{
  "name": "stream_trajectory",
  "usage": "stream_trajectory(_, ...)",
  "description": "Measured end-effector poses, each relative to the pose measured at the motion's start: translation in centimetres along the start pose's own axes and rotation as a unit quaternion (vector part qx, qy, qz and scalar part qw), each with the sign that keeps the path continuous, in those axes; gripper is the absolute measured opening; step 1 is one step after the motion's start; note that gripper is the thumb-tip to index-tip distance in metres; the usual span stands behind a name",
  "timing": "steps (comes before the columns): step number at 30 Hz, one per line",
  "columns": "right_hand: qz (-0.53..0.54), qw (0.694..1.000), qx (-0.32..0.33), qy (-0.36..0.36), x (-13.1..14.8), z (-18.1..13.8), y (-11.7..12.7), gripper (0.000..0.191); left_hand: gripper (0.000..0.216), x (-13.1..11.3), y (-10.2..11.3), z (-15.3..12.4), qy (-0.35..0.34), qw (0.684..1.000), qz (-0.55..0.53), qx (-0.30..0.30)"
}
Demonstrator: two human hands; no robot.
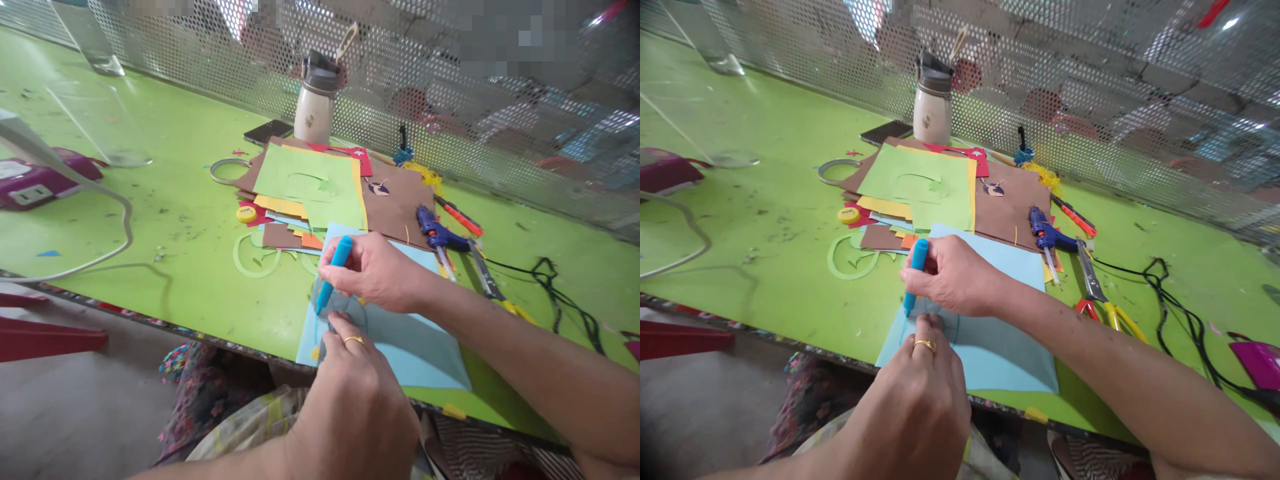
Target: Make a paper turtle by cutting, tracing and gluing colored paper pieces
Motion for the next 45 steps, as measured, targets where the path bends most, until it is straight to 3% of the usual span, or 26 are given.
stream_trajectory(29,-0.052,0.994,-0.091,-0.033,-1.3,-0.1,0.7,0.013,0.045,0.1,-0.6,-0.1,-0.004,0.999,0.037,0.000)
stream_trajectory(36,-0.011,0.994,-0.103,-0.030,-1.3,-0.2,0.7,0.012,0.045,0.1,-0.5,-0.1,-0.013,0.999,0.038,0.000)
stream_trajectory(41,0.065,0.981,-0.181,0.039,-1.0,-1.5,2.5,0.014,0.042,0.4,-0.5,-0.2,-0.027,0.999,0.025,0.008)
stream_trajectory(45,-0.006,0.977,-0.212,0.024,-2.4,-3.8,3.3,0.020,0.038,1.1,-0.4,-0.2,-0.051,0.998,0.001,0.037)
Point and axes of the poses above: each hand's wrist, its own z-axis towards the middle knuckle, its own y-axis out of the back of the hand, x = y × z, the point moved 2 cm from there along z, towards the middle knuckle, and after that the axes turned 14 degrees about -z, right-handed, at the moved point
